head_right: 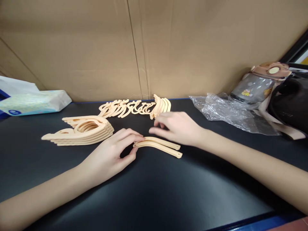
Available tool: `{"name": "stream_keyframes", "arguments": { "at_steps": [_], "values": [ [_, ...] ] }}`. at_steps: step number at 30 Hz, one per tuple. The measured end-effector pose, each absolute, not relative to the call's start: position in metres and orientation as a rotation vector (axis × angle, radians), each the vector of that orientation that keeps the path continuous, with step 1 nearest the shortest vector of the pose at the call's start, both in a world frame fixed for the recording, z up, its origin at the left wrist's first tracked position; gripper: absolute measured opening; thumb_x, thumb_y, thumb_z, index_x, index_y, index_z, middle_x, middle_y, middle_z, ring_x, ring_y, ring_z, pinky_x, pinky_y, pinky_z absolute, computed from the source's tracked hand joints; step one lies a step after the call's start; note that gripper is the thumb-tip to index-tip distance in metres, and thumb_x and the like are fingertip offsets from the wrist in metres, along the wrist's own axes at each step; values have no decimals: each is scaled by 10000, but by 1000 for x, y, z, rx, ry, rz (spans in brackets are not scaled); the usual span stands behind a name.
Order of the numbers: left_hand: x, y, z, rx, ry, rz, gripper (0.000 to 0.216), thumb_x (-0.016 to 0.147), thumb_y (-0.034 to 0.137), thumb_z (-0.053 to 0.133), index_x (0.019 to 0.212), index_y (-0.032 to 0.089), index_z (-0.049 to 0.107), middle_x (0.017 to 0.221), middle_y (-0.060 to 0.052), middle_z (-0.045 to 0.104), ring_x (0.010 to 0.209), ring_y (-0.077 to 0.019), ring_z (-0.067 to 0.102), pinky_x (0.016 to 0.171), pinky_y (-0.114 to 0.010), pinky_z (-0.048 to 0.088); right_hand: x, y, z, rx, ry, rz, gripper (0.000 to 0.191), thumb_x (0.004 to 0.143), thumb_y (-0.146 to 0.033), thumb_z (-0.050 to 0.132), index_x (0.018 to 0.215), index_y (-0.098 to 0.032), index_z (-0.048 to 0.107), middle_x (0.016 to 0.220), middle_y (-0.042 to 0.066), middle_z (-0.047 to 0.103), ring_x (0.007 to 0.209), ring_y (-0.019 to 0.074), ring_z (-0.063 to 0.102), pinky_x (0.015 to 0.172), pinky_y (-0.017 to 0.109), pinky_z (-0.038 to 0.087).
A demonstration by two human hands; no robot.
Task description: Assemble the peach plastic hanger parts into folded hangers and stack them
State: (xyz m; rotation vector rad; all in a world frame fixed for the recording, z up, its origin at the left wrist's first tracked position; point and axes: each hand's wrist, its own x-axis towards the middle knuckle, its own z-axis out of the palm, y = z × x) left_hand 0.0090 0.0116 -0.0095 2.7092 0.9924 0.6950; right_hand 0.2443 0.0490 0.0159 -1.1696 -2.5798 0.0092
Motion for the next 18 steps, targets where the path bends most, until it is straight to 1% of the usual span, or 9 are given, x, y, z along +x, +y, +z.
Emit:
{"name": "stream_keyframes", "arguments": {
  "at_steps": [2,4,5,6,8,11,15,18],
  "values": [
    [9,11,-9,2719,981,696,232,911,98,461,1089,149,601,1043,-51,613,915,-195,538,831,-347,449,246,73,19,-1168,-2527,-235,219,969,-291,462,1032,-198,650,927,30,668,828,180,609,672,277,405],
    [8,11,-9,2720,974,695,236,916,104,458,1100,150,598,1056,-53,613,919,-193,539,829,-340,454,250,98,20,-1129,-2547,-495,304,954,-152,427,1202,-186,598,1097,74,641,957,204,595,700,281,415],
    [8,11,-8,2722,970,690,237,918,106,456,1103,149,598,1061,-54,613,920,-193,539,830,-339,456,251,110,21,-1082,-2604,-630,332,947,-122,426,1230,-181,589,1148,89,623,1001,211,579,730,285,417],
    [8,11,-8,2727,970,685,238,920,108,452,1105,148,597,1064,-55,613,922,-194,539,833,-341,458,252,120,21,-1028,-2665,-775,338,944,-107,422,1228,-168,595,1160,105,615,998,220,571,752,296,417],
    [7,11,-8,2738,970,670,239,926,112,445,1107,147,596,1069,-57,614,930,-197,540,840,-347,459,253,134,21,-983,-2723,-854,333,932,-81,420,1181,-157,627,1163,125,613,984,240,558,781,327,403],
    [8,12,-8,2751,976,655,235,931,122,444,1109,151,595,1073,-59,615,936,-202,544,843,-356,462,251,142,23,-917,-2795,-934,309,936,-81,396,1102,-135,652,1138,149,620,935,257,543,762,357,378],
    [7,11,-8,2753,982,654,233,932,126,451,1114,153,594,1067,-57,617,929,-201,549,826,-354,469,248,139,27,-857,-2853,-1040,284,942,-93,380,1001,-121,656,973,142,644,847,252,524,712,359,344],
    [7,9,-7,2754,979,653,236,935,122,447,1117,154,593,1071,-55,615,932,-199,547,830,-352,467,251,135,30,-849,-2847,-1102,287,945,-92,360,1006,-112,640,938,138,639,825,248,515,691,355,323]
  ]
}}
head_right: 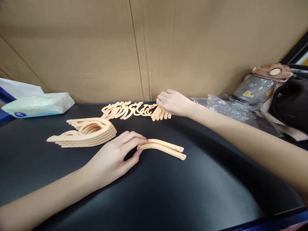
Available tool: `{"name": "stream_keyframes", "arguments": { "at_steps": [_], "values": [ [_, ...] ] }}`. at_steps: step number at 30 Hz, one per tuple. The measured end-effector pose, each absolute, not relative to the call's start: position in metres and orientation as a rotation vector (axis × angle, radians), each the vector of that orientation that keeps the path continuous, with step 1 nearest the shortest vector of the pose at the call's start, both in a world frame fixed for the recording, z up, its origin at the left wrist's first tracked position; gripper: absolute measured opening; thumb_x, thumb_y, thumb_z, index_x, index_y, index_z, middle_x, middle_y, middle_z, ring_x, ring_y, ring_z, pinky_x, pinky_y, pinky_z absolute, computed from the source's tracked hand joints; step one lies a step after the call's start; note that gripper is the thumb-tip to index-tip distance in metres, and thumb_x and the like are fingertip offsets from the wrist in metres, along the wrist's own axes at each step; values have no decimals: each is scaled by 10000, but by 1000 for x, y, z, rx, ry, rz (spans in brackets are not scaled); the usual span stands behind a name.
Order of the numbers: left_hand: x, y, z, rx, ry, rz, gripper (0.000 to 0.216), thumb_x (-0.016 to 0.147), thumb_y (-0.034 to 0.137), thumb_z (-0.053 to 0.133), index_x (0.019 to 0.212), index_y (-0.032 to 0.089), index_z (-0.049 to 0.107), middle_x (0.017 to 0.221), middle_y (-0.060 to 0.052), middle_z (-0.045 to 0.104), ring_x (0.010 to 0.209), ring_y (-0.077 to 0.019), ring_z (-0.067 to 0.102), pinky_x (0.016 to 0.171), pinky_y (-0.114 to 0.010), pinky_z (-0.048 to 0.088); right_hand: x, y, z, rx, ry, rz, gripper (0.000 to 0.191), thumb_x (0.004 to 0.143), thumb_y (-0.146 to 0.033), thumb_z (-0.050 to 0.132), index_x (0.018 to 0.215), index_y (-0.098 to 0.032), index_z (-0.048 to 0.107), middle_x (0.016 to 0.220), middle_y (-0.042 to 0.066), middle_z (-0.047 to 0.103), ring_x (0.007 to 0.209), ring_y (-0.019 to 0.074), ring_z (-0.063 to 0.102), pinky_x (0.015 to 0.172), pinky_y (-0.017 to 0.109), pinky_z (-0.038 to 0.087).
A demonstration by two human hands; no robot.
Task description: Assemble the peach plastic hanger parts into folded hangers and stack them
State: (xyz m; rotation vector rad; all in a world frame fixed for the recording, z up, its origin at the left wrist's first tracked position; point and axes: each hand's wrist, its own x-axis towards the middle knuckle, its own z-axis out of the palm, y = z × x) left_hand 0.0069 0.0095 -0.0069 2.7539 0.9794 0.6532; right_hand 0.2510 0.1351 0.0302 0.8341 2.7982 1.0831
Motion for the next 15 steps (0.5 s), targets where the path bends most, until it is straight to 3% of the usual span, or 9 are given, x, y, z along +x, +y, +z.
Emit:
{"name": "stream_keyframes", "arguments": {
  "at_steps": [9,15],
  "values": [
    [6,9,-8,2768,973,664,231,930,118,448,1107,151,592,1068,-56,617,916,-197,542,820,-354,468,264,125,20,860,2772,1099,220,909,-71,411,927,-127,622,867,123,640,781,236,512,664,346,294],
    [7,9,-7,2769,981,651,235,936,126,440,1111,157,592,1072,-59,620,928,-203,550,825,-359,470,264,124,14,996,2838,1007,216,956,-166,404,932,-131,616,846,98,642,763,216,527,712,328,323]
  ]
}}
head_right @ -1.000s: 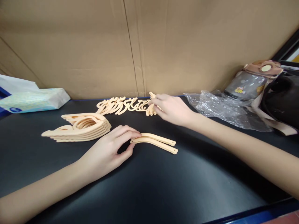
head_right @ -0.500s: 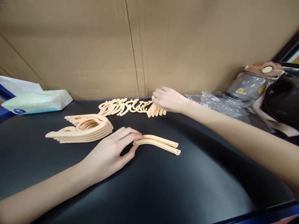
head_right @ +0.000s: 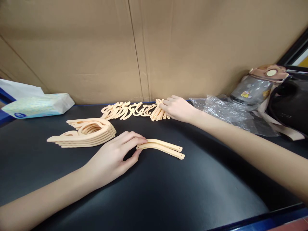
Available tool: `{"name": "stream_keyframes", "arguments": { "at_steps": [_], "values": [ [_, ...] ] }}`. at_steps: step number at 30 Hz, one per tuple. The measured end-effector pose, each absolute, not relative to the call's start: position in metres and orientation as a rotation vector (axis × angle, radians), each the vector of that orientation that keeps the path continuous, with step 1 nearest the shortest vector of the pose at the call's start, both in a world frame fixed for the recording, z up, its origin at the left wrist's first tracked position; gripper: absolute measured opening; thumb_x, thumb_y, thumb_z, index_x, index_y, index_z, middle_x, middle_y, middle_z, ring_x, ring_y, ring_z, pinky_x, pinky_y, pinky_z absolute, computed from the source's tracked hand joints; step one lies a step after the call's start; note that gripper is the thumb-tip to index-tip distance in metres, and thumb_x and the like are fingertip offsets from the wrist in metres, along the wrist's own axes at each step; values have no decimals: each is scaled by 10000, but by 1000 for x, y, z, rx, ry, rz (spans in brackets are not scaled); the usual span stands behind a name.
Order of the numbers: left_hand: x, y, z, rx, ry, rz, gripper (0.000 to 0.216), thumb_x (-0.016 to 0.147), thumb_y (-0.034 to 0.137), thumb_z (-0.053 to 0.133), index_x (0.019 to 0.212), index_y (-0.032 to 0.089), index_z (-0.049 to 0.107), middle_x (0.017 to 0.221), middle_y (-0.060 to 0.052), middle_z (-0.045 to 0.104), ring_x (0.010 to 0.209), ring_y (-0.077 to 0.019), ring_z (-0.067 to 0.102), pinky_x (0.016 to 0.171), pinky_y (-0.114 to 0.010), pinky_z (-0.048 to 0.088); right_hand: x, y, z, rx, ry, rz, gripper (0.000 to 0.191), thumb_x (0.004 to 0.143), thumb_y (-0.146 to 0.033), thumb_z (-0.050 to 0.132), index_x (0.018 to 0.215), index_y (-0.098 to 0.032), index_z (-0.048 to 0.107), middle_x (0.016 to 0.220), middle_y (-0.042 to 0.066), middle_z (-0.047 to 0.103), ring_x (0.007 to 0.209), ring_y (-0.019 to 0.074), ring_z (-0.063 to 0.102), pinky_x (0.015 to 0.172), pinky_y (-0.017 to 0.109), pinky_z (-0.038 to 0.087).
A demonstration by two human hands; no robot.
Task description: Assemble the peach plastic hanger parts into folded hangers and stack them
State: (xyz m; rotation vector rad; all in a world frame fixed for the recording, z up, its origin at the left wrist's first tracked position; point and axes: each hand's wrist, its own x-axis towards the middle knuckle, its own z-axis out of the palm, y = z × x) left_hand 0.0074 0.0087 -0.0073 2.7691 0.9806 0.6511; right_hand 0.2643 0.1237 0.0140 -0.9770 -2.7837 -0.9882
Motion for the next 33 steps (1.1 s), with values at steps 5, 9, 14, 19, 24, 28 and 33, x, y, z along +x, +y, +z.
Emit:
{"name": "stream_keyframes", "arguments": {
  "at_steps": [5,9,14,19,24,28,33],
  "values": [
    [7,8,-6,2782,985,650,233,933,126,445,1110,164,591,1069,-56,624,918,-202,555,817,-355,471,267,123,11,-1038,-2752,-853,253,957,-159,381,886,-146,624,839,92,646,741,206,549,710,320,356],
    [7,8,-6,2788,982,655,228,928,121,448,1099,160,593,1061,-53,626,903,-199,558,806,-350,472,264,121,10,-1091,-2692,-749,265,943,-139,377,1002,-122,634,906,114,660,819,233,599,737,340,419],
    [8,9,-7,2777,984,650,229,936,135,448,1113,166,591,1072,-52,622,924,-201,557,817,-353,471,255,123,9,-1023,-2724,-602,612,831,16,399,1411,-181,392,1343,115,529,1167,204,548,836,292,482],
    [7,8,-7,2764,995,630,232,937,138,450,1119,169,589,1072,-53,624,922,-203,557,806,-355,475,254,135,15,-912,-2879,-613,525,852,0,471,1337,-200,496,1321,128,553,1136,242,566,847,352,494],
    [6,8,-6,2759,998,625,239,937,140,445,1127,167,588,1081,-56,622,926,-205,558,806,-357,478,253,139,22,-893,-2919,-710,318,920,-53,452,1178,-163,601,1171,132,641,992,238,607,808,352,469],
    [6,9,-7,2771,987,630,237,939,142,443,1124,160,590,1074,-56,619,923,-205,554,804,-359,475,251,138,23,-880,-2946,-775,310,925,-43,435,1162,-144,606,1124,136,654,961,238,593,775,343,429],
    [7,9,-7,2779,982,638,238,940,138,441,1125,154,591,1073,-55,620,924,-204,553,805,-358,474,253,137,24,-934,-2926,-785,331,928,-51,441,1195,-164,600,1086,107,672,938,223,588,758,323,398]
  ]
}}
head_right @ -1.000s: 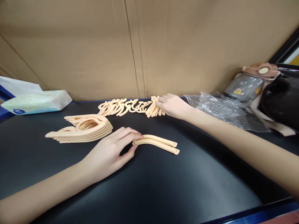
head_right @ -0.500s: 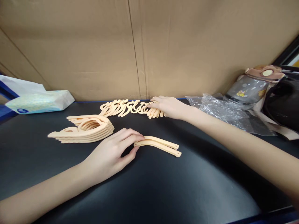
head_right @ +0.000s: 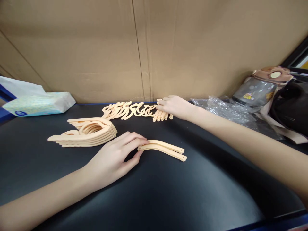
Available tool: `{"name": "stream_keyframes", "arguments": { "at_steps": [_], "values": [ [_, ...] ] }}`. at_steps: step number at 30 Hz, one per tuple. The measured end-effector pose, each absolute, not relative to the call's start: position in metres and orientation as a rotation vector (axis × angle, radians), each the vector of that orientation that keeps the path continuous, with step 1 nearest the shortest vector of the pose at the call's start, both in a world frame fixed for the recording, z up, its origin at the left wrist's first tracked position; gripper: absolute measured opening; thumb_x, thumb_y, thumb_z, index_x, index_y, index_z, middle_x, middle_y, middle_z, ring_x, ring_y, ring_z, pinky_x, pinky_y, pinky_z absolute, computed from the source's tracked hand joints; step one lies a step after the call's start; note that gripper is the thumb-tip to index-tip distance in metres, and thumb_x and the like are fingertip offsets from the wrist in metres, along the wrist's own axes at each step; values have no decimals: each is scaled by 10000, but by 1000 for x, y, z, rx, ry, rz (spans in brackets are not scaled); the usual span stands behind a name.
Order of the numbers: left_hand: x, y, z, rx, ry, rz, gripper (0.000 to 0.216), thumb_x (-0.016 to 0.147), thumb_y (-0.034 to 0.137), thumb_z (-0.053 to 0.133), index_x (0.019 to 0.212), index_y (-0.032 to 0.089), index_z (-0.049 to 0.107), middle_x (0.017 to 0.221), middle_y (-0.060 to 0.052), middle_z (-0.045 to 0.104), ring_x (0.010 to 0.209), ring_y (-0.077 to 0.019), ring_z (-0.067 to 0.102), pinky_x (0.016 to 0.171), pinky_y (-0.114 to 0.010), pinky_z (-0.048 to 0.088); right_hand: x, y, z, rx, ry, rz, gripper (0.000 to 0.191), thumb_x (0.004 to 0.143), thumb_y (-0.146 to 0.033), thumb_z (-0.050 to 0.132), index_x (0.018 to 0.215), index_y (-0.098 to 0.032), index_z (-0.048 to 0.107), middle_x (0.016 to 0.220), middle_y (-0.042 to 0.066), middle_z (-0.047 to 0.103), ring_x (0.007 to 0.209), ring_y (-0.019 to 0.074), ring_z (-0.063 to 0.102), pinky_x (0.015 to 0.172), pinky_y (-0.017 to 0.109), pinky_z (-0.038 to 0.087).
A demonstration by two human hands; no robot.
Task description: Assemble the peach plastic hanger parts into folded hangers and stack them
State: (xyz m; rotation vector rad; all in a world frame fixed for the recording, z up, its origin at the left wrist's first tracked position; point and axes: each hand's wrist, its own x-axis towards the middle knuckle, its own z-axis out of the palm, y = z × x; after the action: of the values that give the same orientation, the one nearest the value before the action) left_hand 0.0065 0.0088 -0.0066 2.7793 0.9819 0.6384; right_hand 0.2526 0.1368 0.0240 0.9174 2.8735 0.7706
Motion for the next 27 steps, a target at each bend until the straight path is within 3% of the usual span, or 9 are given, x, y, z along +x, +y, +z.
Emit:
{"name": "stream_keyframes", "arguments": {
  "at_steps": [7,13,18,22,27],
  "values": [
    [6,8,-7,2776,978,637,231,939,139,446,1119,154,590,1069,-53,621,919,-202,551,806,-354,470,261,138,28,1310,2863,713,287,972,-211,408,1078,-153,669,966,98,703,851,226,629,685,315,406],
    [6,8,-7,2774,983,635,236,934,133,451,1121,154,593,1069,-52,619,914,-201,547,798,-352,470,266,140,16,1376,2869,578,334,907,-135,425,1105,-185,689,1100,65,710,962,223,648,774,317,457],
    [5,8,-7,2775,987,624,234,935,134,452,1119,155,595,1070,-48,619,905,-197,546,793,-350,470,266,141,11,1457,2907,513,421,930,-136,372,1287,-183,589,1189,64,690,999,223,662,789,307,497],
    [6,9,-7,2780,982,624,237,934,134,454,1123,154,595,1069,-46,619,905,-196,547,791,-346,468,266,140,10,1434,2945,474,427,921,-113,379,1293,-178,577,1189,69,683,995,227,666,820,324,515],
    [6,10,-6,2780,980,621,235,935,138,452,1122,154,594,1072,-49,618,913,-198,547,800,-346,467,262,139,8,1313,2978,476,563,833,-10,433,1337,-232,548,1372,71,554,1186,232,574,923,334,491]
  ]
}}
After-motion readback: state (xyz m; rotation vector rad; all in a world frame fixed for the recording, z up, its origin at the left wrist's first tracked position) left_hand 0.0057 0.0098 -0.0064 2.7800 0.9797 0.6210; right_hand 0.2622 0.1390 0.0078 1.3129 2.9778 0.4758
